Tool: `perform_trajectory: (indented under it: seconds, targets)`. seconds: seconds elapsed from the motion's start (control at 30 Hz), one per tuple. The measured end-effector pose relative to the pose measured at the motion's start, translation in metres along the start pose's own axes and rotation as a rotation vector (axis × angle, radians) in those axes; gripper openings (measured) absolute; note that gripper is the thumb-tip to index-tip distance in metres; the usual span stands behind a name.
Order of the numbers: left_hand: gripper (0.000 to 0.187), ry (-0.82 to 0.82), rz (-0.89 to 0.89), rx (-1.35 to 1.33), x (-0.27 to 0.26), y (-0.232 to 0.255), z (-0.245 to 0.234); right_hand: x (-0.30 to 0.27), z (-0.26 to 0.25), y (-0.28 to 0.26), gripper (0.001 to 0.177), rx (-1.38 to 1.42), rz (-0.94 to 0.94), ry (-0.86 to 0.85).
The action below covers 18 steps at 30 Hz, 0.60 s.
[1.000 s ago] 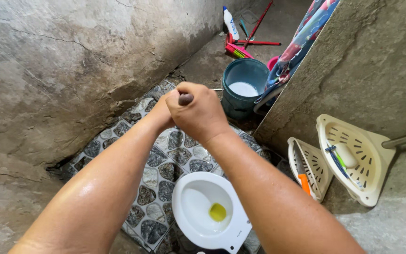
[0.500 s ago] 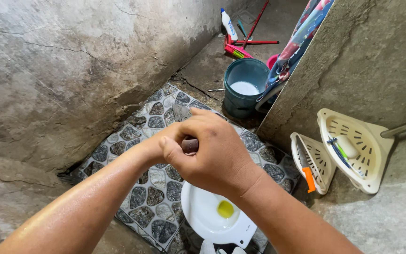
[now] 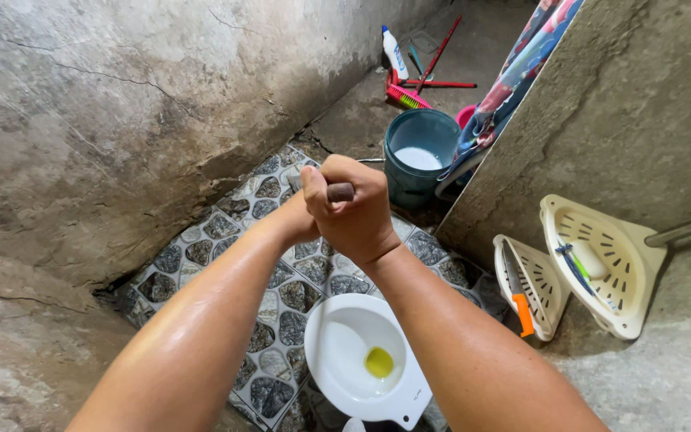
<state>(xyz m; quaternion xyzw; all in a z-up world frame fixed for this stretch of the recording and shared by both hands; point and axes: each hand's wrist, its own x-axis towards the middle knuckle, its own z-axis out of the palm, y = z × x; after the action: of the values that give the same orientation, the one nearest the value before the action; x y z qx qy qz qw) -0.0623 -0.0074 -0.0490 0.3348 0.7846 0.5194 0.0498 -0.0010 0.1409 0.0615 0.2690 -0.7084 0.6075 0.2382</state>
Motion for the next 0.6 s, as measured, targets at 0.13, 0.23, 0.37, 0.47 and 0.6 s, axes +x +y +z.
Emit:
perform_trajectory:
  seconds: [0.13,0.23,0.37,0.47,0.6]
  targets:
    - [0.012,0.007,-0.038,0.042,0.008,-0.006,0.024,-0.019,-0.013,0.009,0.025,0.016,0.012,-0.032]
    - [0.015,-0.054,-0.173,-0.09,-0.002,0.019,0.036,-0.035,-0.029,0.0,0.026,-0.073,0.012,-0.121]
    - [0.023,-0.086,-0.199,-0.096,-0.01,0.081,0.039,-0.047,-0.047,-0.032,0.021,-0.02,0.011,-0.106]
    - [0.025,-0.132,-0.234,-0.094,-0.019,0.114,0.035,-0.049,-0.049,-0.057,0.024,-0.014,0.082,-0.101]
    - [0.022,-0.149,0.003,-0.049,-0.025,0.124,0.039,-0.053,-0.048,-0.074,0.022,-0.053,-0.008,-0.066]
